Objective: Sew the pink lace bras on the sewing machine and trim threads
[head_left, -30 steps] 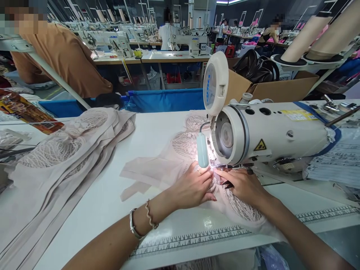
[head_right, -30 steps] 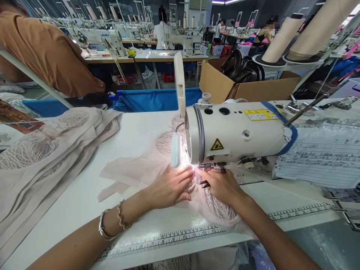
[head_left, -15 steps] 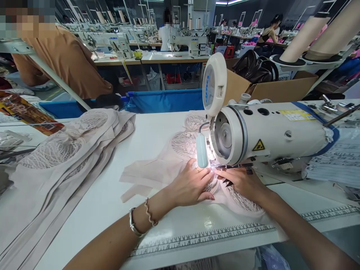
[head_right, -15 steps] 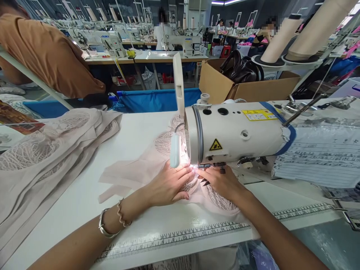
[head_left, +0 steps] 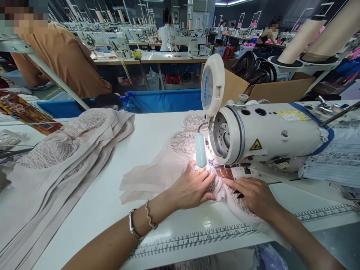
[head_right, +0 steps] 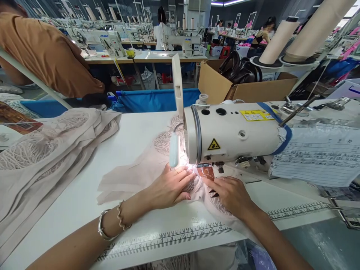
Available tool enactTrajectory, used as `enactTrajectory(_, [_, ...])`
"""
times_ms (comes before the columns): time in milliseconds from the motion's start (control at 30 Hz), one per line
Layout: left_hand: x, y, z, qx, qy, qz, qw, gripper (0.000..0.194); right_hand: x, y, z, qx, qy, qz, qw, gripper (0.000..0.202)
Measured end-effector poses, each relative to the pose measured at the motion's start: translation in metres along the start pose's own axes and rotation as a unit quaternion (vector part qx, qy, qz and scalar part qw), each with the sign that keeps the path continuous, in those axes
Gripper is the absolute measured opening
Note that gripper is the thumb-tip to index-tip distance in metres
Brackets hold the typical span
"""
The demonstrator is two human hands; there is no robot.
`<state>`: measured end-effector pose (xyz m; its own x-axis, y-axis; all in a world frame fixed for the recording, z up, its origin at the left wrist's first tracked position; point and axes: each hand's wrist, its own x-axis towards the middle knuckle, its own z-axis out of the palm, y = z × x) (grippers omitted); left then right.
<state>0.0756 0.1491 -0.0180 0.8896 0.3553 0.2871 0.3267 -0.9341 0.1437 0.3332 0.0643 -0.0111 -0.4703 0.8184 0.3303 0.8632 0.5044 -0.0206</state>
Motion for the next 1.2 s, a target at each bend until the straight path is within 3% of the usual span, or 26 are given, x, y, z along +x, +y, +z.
enactTrajectory(100, [-0.001,0.001,0.001,0.019,-0.002,0.01,1.0,0.067,0.005,-0.001,-0.001,-0.003,0.001,-0.039,0.999,0.066])
enactTrajectory(233, [-0.002,0.001,0.001,0.01,-0.006,0.011,1.0,0.066,0.009,-0.001,-0.002,-0.007,0.003,-0.04,0.999,0.069])
enactTrajectory(400, [0.0,-0.001,-0.001,-0.008,-0.011,-0.011,1.0,0.075,0.011,0.005,0.004,0.003,-0.02,-0.028,0.999,0.072])
enactTrajectory(633, [0.002,-0.005,-0.002,-0.002,-0.02,-0.033,0.999,0.071,0.021,0.008,0.006,-0.021,-0.077,0.011,0.997,0.074])
enactTrajectory(1067, [0.004,-0.011,-0.002,-0.011,-0.039,-0.091,0.995,0.061,0.034,0.015,0.023,0.003,-0.068,0.038,0.997,0.069])
enactTrajectory(1200, [0.007,-0.008,-0.001,-0.003,-0.018,-0.101,0.995,0.044,0.021,0.022,0.027,-0.041,-0.035,0.066,0.996,0.05])
